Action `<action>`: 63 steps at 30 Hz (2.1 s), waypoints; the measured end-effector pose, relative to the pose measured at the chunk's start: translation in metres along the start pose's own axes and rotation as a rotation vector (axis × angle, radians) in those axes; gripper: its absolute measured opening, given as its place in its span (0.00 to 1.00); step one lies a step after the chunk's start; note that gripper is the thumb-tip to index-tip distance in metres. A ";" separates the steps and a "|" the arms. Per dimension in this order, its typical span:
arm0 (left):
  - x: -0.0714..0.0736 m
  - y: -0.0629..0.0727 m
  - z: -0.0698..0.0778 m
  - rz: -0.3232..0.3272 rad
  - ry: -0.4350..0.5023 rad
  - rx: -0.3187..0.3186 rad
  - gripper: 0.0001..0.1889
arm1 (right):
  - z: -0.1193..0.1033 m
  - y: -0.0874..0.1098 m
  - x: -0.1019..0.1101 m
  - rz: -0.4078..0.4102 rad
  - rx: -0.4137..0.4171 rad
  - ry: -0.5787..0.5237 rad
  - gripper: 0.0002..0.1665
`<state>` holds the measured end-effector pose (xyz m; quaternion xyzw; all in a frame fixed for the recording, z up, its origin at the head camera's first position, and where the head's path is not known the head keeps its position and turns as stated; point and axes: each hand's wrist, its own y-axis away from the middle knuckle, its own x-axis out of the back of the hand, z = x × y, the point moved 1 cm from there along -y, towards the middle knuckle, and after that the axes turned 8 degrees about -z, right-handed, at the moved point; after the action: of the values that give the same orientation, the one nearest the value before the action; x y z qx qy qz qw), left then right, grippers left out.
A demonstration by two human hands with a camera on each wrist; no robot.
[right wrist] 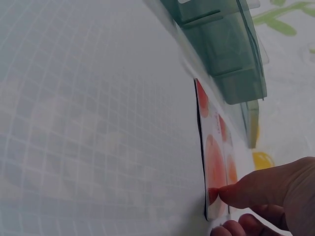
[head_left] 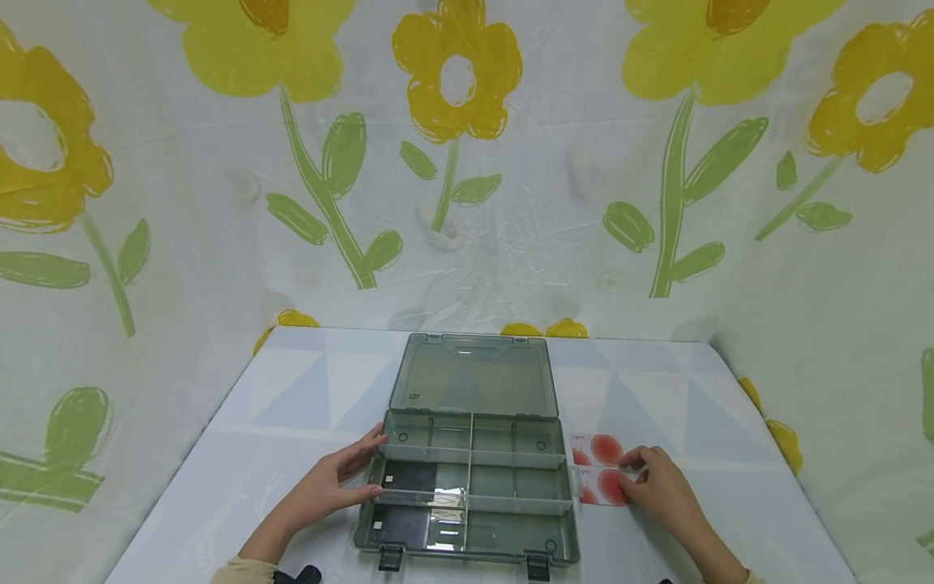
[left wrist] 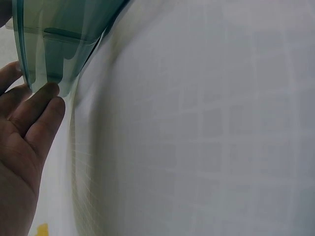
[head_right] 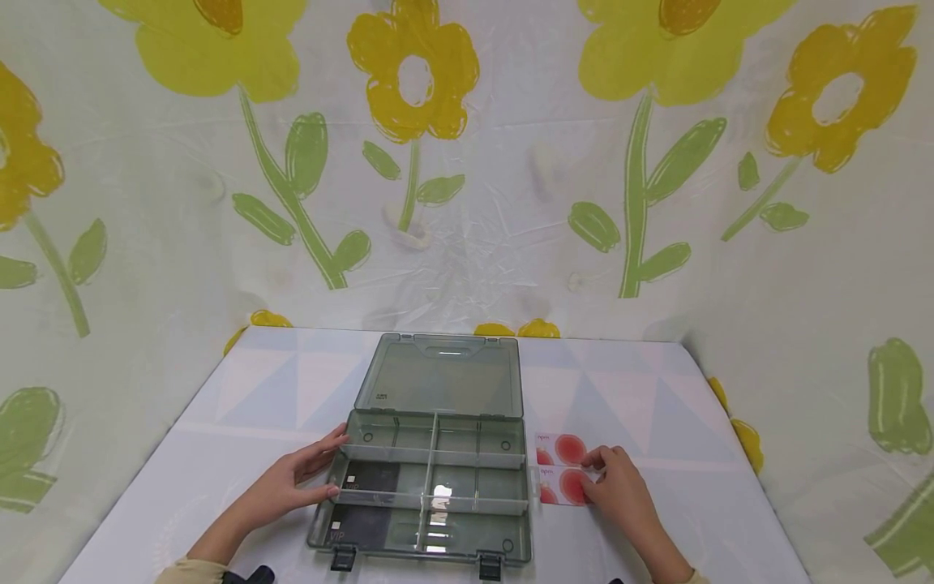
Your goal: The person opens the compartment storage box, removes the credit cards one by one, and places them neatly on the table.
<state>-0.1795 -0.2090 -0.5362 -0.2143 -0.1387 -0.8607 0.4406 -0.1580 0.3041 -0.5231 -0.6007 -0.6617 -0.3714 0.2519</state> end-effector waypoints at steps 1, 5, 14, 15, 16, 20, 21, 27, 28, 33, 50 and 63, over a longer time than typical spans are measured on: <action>0.000 0.000 0.000 0.000 -0.001 0.000 0.40 | 0.000 0.000 0.000 -0.001 0.001 -0.002 0.10; 0.000 0.000 0.000 0.003 0.001 0.002 0.40 | 0.000 0.000 0.001 -0.001 0.002 -0.008 0.10; 0.000 -0.001 -0.001 0.009 -0.012 0.020 0.40 | 0.000 0.002 0.004 -0.004 0.008 -0.016 0.11; 0.000 -0.001 -0.001 0.011 -0.015 0.023 0.40 | 0.000 0.002 0.004 -0.004 0.011 -0.014 0.11; 0.000 -0.001 -0.001 0.013 -0.013 0.026 0.40 | 0.000 0.002 0.004 -0.006 0.010 -0.013 0.11; 0.000 -0.001 -0.001 0.012 -0.015 0.025 0.40 | -0.001 0.001 0.006 -0.019 -0.012 -0.041 0.13; 0.000 -0.001 -0.001 0.011 -0.016 0.019 0.40 | -0.001 0.001 0.007 -0.021 -0.017 -0.047 0.13; 0.000 0.000 -0.001 0.004 -0.011 0.004 0.40 | -0.006 -0.002 0.008 -0.032 -0.020 -0.075 0.13; 0.000 0.000 -0.001 0.005 -0.011 0.005 0.40 | -0.006 -0.002 0.008 -0.034 -0.013 -0.080 0.12; -0.001 0.000 -0.001 0.013 -0.018 0.023 0.40 | -0.012 -0.005 0.009 -0.042 0.015 -0.091 0.11; -0.001 -0.001 0.001 0.019 -0.014 0.056 0.41 | -0.041 -0.006 0.008 -0.052 0.107 -0.128 0.09; 0.000 0.000 0.002 0.008 -0.009 0.028 0.40 | -0.075 -0.001 0.002 -0.089 0.192 -0.188 0.07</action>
<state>-0.1783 -0.2079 -0.5344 -0.2125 -0.1519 -0.8560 0.4461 -0.1680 0.2459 -0.4774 -0.5758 -0.7410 -0.2594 0.2284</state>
